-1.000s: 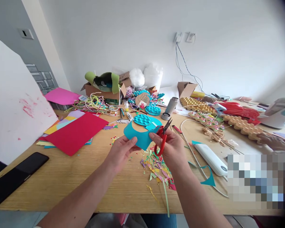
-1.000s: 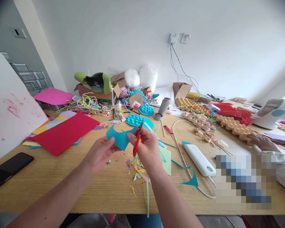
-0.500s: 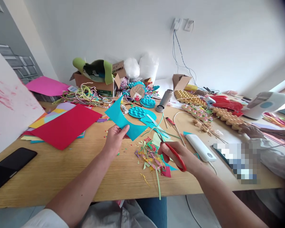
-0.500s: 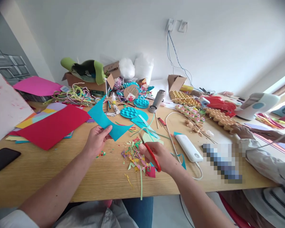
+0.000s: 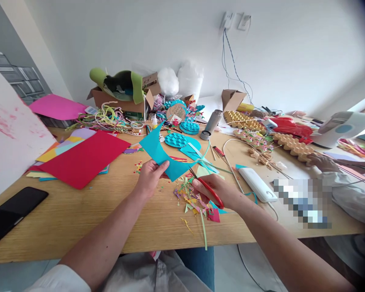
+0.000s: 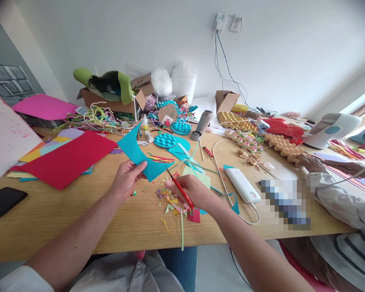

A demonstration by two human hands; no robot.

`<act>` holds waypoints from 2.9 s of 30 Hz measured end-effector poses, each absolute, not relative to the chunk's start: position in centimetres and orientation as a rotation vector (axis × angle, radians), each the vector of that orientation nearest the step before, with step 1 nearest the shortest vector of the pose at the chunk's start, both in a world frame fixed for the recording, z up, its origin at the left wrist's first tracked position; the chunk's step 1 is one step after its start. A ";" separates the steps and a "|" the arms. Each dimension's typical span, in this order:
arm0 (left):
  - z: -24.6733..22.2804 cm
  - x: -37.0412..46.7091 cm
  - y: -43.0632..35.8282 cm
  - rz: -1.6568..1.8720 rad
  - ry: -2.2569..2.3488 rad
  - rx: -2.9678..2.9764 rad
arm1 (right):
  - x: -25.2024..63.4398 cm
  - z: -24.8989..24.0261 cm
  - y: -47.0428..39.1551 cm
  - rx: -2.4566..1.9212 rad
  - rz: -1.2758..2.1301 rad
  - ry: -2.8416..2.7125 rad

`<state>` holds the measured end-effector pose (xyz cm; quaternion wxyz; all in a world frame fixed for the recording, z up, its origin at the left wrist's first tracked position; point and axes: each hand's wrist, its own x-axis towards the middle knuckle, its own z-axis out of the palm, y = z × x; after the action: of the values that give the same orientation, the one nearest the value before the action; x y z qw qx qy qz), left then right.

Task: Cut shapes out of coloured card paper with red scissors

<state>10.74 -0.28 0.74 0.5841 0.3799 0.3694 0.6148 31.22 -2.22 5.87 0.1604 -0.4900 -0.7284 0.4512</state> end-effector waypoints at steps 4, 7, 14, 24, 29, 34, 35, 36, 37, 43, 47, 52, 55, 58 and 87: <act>0.6 10.8 -0.2 1.426 0.866 0.893 | 31.5 5.8 -2.1 -1.410 1.291 -2.071; 0.4 10.9 -0.1 1.412 0.880 0.904 | 31.6 5.8 -2.1 -1.441 1.295 -2.065; -0.3 11.1 0.1 1.387 0.905 0.923 | 32.1 5.5 -1.7 -1.521 1.319 -2.089; -0.5 11.2 0.1 1.355 0.908 0.929 | 32.1 4.8 -1.6 -1.604 1.318 -2.031; -0.9 11.4 0.2 1.322 0.894 0.935 | 32.5 4.2 -1.8 -1.593 1.369 -1.950; -1.3 11.5 0.3 1.287 0.904 0.957 | 32.9 3.5 -1.9 -1.579 1.306 -1.989; -1.3 11.5 0.3 1.283 0.907 0.958 | 33.0 3.4 -1.9 -1.587 1.278 -2.000; -1.4 11.6 0.3 1.278 0.909 0.960 | 33.1 3.2 -1.9 -1.596 1.253 -2.007; -1.4 11.6 0.3 1.272 0.911 0.961 | 33.2 3.0 -1.9 -1.603 1.238 -2.010; -1.6 11.8 0.2 1.261 0.910 0.890 | 34.0 1.8 -1.4 -1.751 1.259 -1.790; -1.8 11.7 0.5 1.301 0.878 0.738 | 33.3 1.3 -1.2 -1.598 1.136 -1.679; -1.8 11.6 0.6 1.333 0.822 0.681 | 29.5 0.9 -0.9 -1.344 1.063 -1.540; -1.6 11.5 0.6 1.339 0.811 0.680 | 27.6 0.8 0.0 -1.262 1.114 -1.448; -1.1 11.0 0.8 1.376 0.834 0.678 | 26.7 1.4 1.3 -1.183 1.166 -1.432; -0.9 6.7 10.1 1.617 1.081 0.626 | 21.5 0.1 8.3 -1.234 1.075 -1.471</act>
<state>6.68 10.09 -0.86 0.5221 0.2615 0.4512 0.6749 21.50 8.33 0.14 0.4536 -0.4999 -0.5957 0.4353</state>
